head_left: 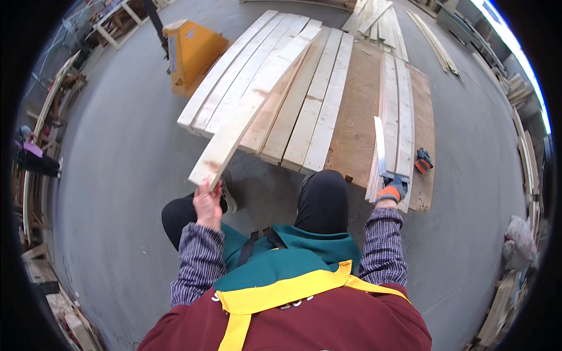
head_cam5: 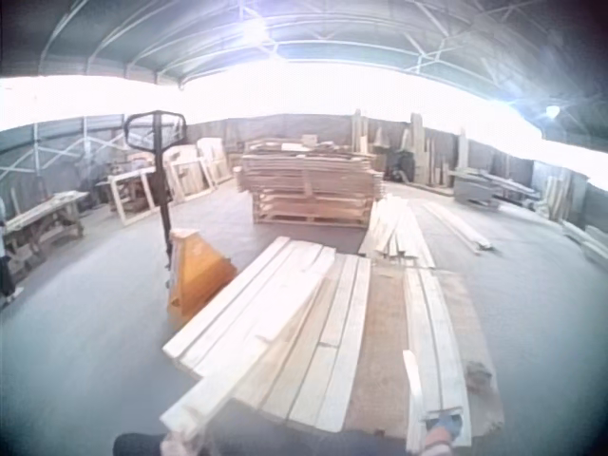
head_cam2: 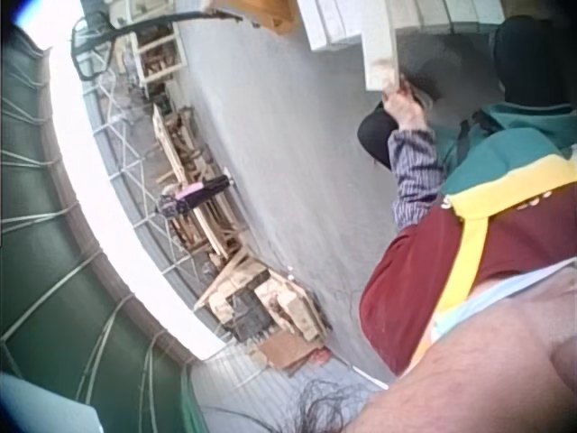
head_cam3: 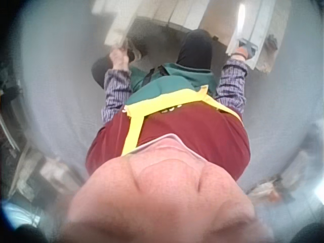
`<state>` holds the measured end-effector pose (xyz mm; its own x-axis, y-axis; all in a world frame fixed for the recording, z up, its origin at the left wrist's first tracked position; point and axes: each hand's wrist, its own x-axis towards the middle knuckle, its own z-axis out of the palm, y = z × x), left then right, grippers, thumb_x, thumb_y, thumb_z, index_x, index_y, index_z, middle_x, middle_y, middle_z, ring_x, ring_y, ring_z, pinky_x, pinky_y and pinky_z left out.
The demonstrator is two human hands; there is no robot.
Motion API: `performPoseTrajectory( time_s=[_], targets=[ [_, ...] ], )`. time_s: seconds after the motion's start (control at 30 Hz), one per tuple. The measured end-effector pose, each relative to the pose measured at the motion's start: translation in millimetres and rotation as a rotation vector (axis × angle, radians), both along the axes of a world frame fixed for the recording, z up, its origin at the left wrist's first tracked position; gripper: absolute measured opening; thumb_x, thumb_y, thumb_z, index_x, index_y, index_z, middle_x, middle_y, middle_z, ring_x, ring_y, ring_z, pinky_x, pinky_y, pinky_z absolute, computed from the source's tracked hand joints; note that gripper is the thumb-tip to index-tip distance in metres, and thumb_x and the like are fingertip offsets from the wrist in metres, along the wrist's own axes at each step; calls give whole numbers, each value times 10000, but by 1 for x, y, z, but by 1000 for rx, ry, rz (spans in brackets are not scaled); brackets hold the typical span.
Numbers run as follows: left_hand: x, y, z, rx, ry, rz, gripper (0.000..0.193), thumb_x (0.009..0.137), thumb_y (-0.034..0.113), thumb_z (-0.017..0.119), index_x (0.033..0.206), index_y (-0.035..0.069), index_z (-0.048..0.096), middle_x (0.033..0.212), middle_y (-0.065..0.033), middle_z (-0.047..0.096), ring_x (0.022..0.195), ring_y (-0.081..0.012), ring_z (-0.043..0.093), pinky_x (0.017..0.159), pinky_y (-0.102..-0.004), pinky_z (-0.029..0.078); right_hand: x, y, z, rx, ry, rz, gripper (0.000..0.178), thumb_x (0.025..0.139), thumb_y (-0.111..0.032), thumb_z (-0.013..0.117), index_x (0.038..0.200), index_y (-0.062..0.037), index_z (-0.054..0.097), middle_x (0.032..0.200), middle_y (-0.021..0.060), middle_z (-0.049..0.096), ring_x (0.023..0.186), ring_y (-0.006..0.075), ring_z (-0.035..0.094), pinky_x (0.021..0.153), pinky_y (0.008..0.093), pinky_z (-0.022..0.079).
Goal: The person kneels on the floor and repeatedly marks wooden planks using a try square and a pencil. They pick up a plank, align the square, draw a line, and place the plank back on the stack.
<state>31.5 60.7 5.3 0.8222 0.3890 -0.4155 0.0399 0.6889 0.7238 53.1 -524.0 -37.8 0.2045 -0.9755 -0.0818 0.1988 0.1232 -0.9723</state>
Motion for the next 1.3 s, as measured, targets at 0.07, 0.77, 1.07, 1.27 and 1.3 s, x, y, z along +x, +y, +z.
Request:
performPoseTrajectory(
  time_s=[0.07, 0.77, 1.07, 1.27, 1.3],
  targets=[
    [-12, 13, 21, 69, -16, 9, 280, 887, 217, 672, 1063, 39, 547, 963, -79, 646, 815, -192, 661, 707, -269, 528, -29, -45, -38, 31, -30, -60, 289, 869, -164, 625, 1141, -69, 646, 1026, 80, 691, 791, 228, 659, 666, 370, 543],
    [-184, 166, 290, 1758, -635, 643, 573, 825, 263, 601, 1271, -71, 469, 1272, -222, 519, 1160, -344, 552, 938, -446, 487, -5, 201, 135, -1021, -8, 859, 875, 717, -198, 825, 1431, -26, 349, 1430, 183, 420, 1353, 329, 372, 1138, 386, 298],
    [-244, 145, 476, 1549, -1377, -742, 659, 888, 413, 600, 1412, 65, 403, 1411, -177, 454, 1297, -315, 438, 1065, -456, 365, 38, 322, 284, -1489, -611, 1173, 803, 597, -326, 859, 1285, -122, 499, 1155, 120, 611, 1083, 325, 580, 970, 434, 443],
    [-172, 141, 432, 776, -1549, -332, 681, 909, 468, 572, 1441, 98, 365, 1483, -143, 380, 1357, -290, 359, 1107, -463, 289, 18, 353, 320, -1336, -672, 953, 820, 582, -401, 886, 1245, -84, 524, 1046, 104, 644, 913, 289, 647, 824, 407, 519],
    [-136, 139, 414, 745, -1488, -450, 639, 938, 464, 522, 1439, 99, 368, 1489, -138, 378, 1352, -283, 370, 1128, -438, 253, 21, 358, 332, -1299, -737, 889, 828, 569, -396, 896, 1240, -78, 528, 1048, 112, 648, 910, 287, 652, 815, 400, 527]
  ],
)
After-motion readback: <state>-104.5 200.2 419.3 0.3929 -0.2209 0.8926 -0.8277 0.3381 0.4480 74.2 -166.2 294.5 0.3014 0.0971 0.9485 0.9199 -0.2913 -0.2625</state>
